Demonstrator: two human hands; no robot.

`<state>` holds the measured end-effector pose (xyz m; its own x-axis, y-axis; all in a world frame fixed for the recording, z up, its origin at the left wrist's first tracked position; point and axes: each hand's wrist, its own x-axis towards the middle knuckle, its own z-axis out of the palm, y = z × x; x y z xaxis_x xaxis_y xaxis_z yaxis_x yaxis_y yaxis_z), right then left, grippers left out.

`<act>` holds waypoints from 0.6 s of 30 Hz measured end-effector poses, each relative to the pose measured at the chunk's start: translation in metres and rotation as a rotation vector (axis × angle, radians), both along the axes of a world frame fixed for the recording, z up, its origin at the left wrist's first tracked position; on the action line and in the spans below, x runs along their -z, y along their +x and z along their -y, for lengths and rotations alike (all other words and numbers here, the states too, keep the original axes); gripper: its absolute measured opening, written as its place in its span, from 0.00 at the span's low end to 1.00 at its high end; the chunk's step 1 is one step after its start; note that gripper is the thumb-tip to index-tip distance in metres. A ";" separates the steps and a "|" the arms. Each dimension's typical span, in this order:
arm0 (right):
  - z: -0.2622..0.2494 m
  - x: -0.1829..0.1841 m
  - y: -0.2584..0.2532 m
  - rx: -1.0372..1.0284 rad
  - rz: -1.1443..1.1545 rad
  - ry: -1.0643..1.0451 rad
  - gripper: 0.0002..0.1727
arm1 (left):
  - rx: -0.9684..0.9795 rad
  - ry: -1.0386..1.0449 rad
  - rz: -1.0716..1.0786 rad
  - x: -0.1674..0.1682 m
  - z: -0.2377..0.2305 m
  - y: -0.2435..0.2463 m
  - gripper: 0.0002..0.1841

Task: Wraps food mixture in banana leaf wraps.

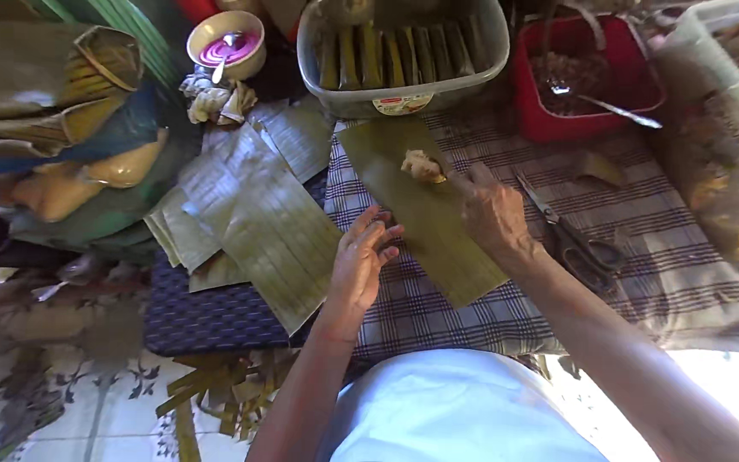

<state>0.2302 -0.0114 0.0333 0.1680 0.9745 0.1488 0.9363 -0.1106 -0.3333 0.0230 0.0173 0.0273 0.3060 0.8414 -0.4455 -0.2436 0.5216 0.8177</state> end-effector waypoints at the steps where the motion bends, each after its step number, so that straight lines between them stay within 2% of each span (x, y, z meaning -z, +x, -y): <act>1: 0.001 0.001 -0.005 -0.014 0.021 -0.021 0.21 | 0.009 -0.013 -0.017 0.000 -0.006 0.003 0.21; 3: 0.002 0.002 -0.015 -0.034 0.042 -0.089 0.19 | 0.049 -0.022 -0.049 0.002 -0.017 0.009 0.19; 5: 0.000 0.000 -0.022 -0.039 0.034 -0.123 0.16 | 0.103 0.058 -0.116 0.005 -0.024 0.016 0.15; 6: -0.001 -0.001 -0.023 -0.034 0.016 -0.136 0.15 | 0.147 0.140 -0.197 0.006 -0.025 0.020 0.14; 9: -0.004 -0.002 -0.021 0.001 -0.080 -0.120 0.14 | 0.246 0.397 -0.486 0.007 -0.028 0.032 0.25; 13: -0.005 0.001 -0.014 0.021 -0.306 -0.076 0.16 | 0.272 0.701 -0.770 0.014 -0.032 0.049 0.22; 15: -0.006 -0.004 -0.011 0.011 -0.397 -0.075 0.15 | 0.309 0.713 -0.813 0.012 -0.032 0.051 0.20; 18: -0.005 -0.011 -0.004 -0.045 -0.390 0.003 0.14 | 0.337 0.625 -0.767 0.003 -0.034 0.050 0.18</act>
